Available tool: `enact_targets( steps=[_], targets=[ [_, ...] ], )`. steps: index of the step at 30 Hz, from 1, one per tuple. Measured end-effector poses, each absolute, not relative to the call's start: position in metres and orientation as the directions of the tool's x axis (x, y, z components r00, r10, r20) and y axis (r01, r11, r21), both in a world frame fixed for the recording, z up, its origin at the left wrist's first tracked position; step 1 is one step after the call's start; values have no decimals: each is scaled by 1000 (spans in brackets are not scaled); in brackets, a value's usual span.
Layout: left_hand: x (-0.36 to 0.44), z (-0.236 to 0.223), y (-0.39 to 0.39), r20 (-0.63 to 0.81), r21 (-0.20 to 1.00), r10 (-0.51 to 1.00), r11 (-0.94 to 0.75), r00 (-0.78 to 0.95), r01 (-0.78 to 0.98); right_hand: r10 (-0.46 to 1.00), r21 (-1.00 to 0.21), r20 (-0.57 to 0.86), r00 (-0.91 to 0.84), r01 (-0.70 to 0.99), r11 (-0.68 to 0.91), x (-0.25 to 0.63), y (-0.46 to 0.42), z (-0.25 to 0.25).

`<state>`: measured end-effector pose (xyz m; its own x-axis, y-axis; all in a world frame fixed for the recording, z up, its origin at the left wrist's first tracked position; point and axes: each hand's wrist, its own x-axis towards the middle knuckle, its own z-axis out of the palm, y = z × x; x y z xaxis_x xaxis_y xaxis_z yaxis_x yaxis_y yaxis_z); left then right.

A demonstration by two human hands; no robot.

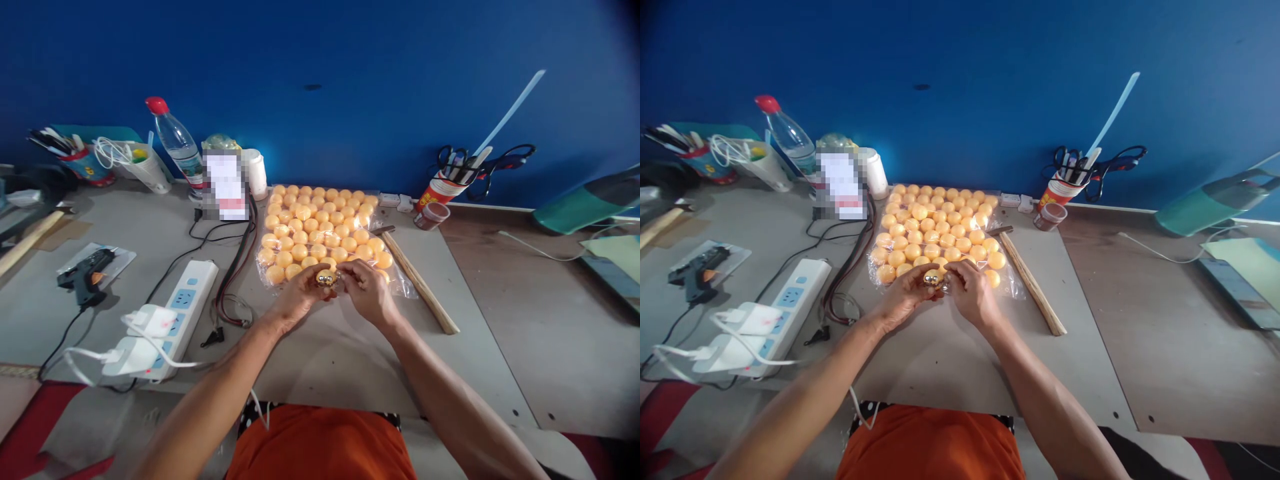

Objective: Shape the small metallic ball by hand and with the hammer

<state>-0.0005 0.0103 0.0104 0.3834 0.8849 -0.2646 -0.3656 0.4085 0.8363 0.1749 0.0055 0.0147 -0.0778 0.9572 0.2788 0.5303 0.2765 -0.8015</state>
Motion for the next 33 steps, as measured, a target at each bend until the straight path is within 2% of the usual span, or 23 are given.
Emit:
enact_targets(
  steps=[3, 8, 20, 27, 33],
  targets=[
    [0, 11, 10, -258, 836, 883, 407, 392, -369, 954, -840, 276, -115, 453, 298, 173, 2, 20],
    [2, 15, 10, -238, 859, 898, 373, 370, -351, 947, -852, 259, -189, 417, 316, 169, 0, 20],
    [0, 10, 10, -265, 883, 890, 378, 371, -277, 959, -852, 182, -215, 453, 264, 168, 1, 26],
    [0, 10, 9, -235, 905, 893, 345, 384, -248, 978, -928, 93, -186, 339, 153, 170, 1, 22],
    [0, 7, 9, -232, 906, 894, 342, 383, -249, 968, -888, 195, -161, 390, 243, 168, -2, 26]
  ],
)
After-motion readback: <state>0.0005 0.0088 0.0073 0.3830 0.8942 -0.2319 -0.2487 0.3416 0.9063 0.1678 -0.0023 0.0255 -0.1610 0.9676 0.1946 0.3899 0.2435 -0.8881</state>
